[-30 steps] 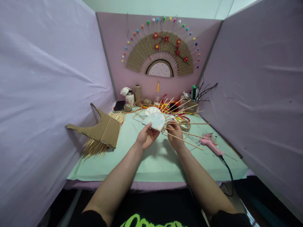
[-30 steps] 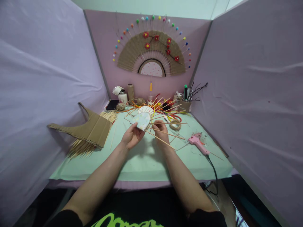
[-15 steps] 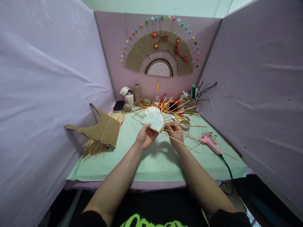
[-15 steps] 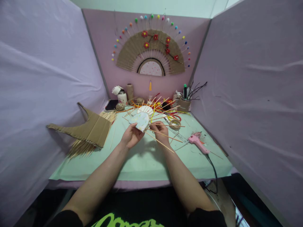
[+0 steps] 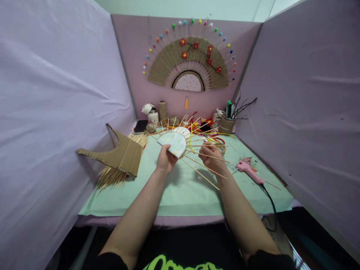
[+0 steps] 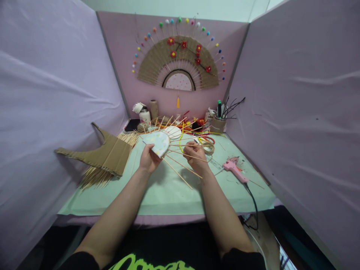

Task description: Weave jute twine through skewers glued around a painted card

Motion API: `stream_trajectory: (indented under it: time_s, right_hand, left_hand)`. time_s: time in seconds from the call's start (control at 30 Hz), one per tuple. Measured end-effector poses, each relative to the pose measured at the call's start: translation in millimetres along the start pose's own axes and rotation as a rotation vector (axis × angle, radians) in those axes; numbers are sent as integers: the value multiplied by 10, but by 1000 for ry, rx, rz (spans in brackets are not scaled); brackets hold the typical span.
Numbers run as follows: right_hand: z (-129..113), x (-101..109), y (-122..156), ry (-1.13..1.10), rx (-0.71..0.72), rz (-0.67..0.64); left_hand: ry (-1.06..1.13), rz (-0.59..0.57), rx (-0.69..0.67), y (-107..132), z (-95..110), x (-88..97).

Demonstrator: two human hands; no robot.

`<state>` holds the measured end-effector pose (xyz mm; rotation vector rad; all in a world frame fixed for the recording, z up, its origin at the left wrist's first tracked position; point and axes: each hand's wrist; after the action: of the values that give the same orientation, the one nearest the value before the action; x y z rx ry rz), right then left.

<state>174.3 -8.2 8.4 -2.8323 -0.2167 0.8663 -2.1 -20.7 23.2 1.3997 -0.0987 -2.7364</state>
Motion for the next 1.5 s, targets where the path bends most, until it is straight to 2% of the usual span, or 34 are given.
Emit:
stream_trajectory:
  time_s: [0.13,0.37,0.57,0.93,1.2,1.4,1.5]
  right_hand:
    - [-122,133,-23,-60,-13,-3]
    - [-260,266,-27,-91,86,16]
    - [-253,292,-29,-87,125,-26]
    - [-256,279,-31,-53,167,8]
    - [-167,353,-121,-111,97,164]
    - [-137,328,-142,-92,89,197]
    - [-71,326,-173,24,113,260]
  left_hand:
    - [41,72,-91,-40,68,34]
    - [31,195,-228,-104,96,68]
    - [13,233,-230,-98,102,44]
    - [1,272,-202,-113,88,59]
    - [6,185,-74,-89,55,60]
    - [15,39,8,-28,61,7]
    - [-11,-57,129,11,48,-7]
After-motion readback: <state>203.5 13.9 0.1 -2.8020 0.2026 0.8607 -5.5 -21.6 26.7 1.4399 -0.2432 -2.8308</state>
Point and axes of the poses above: each hand's wrist, its own y-axis away from the middle knuckle, its own x-axis out of the back of the hand, z = x × y
